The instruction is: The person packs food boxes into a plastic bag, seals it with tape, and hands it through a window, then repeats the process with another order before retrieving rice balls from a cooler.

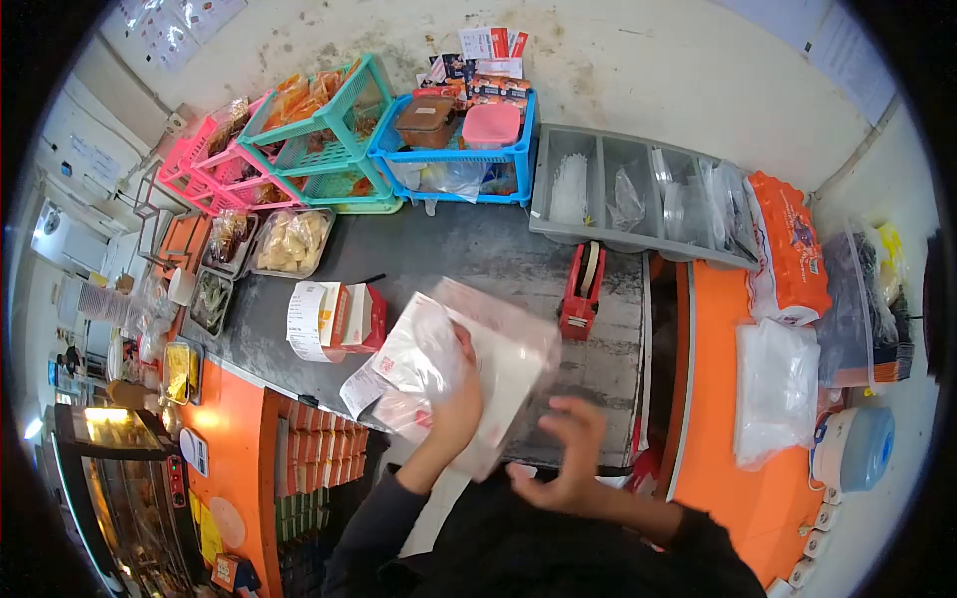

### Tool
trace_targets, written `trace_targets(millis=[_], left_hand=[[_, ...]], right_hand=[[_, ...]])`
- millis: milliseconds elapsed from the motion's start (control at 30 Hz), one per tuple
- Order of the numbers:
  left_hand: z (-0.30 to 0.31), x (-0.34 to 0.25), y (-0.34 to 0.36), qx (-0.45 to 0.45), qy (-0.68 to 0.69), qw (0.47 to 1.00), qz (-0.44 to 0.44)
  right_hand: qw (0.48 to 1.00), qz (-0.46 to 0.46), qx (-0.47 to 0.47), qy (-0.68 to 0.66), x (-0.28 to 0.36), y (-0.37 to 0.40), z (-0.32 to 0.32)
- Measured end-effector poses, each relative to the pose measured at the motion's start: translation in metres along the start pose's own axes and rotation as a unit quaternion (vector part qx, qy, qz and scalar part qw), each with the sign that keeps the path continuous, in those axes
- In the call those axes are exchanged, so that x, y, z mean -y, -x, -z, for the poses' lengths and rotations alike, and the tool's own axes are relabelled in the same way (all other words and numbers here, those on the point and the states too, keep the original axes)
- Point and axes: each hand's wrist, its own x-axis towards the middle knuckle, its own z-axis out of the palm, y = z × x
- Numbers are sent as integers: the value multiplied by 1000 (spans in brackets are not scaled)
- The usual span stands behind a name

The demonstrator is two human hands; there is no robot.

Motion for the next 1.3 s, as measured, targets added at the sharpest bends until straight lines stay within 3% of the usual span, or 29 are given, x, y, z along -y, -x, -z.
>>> trace_targets(millis=[33,67,133,233,267,300,367,400,433,467,500,567,600,633,700,733,767,833,867,933,1000,1033,1100,1133,1167,1200,1233,1267,1300], left_hand=[[-11,-11,-15,-50,-4,999,11],[-20,-16,-26,-60,117,982,134],[-34,-22,-37,-60,232,937,255],[-35,-41,-54,-189,92,968,134],[-21,-52,-58,-193,140,967,89],[-10,-55,-59,-180,122,975,38],[14,-55,-62,-161,113,980,-19],[31,-52,-66,0,53,997,-64],[42,-47,-70,163,-12,980,-114],[37,-34,-70,131,-155,949,-242],[43,-35,-74,134,-150,946,-253],[60,-47,-87,307,-310,786,-438],[65,-49,-98,379,-236,750,-488],[66,-49,-101,372,-233,750,-495],[66,-45,-105,454,-86,658,-595],[63,-45,-104,429,-75,618,-654],[60,-45,-99,403,-62,576,-708],[56,-45,-89,304,-84,549,-774],[57,-44,-84,303,-81,549,-774],[57,-42,-90,281,-47,611,-739],[63,-41,-99,258,-43,639,-724],[65,-40,-98,238,-39,667,-705],[63,-38,-91,260,-53,672,-691],[63,-37,-92,276,-75,673,-682],[60,-37,-91,277,-76,673,-682],[56,-34,-89,284,-85,600,-743],[52,-34,-89,285,-96,520,-800],[51,-38,-92,280,-101,519,-801],[49,-41,-94,185,-109,449,-867]], right_hand=[[1000,-2,2,-1,4,7,-10],[998,-20,-7,54,10,13,-25],[992,-80,-41,92,10,29,-61],[976,-176,35,124,3,47,-97],[970,-177,66,155,-1,59,-114],[968,-185,60,158,-6,61,-129],[951,-83,-87,284,-19,60,-149],[953,-64,-137,264,-26,61,-151],[950,-68,-144,270,-29,63,-147],[967,-58,-142,204,-33,69,-137],[980,-45,-137,138,-37,75,-125],[994,-46,-70,68,-39,80,-82],[998,-29,-43,39,-44,81,-60],[997,-30,55,41,-44,72,-30],[967,14,243,82,-70,65,13],[934,53,332,117,-88,67,24],[935,51,329,125,-98,50,41],[898,14,415,148,-109,4,77],[897,12,416,149,-97,4,76],[968,-53,237,63,-69,21,60],[987,-32,128,86,-39,54,18],[987,-38,133,86,-25,57,4],[966,-88,185,159,-5,58,-15],[967,-87,182,157,-11,57,-14],[953,-73,238,175,-21,56,-6],[935,-58,294,192,-31,54,2],[935,-54,292,193,-45,47,10],[929,-15,351,113,-63,33,21],[913,23,406,32,-78,14,29]])
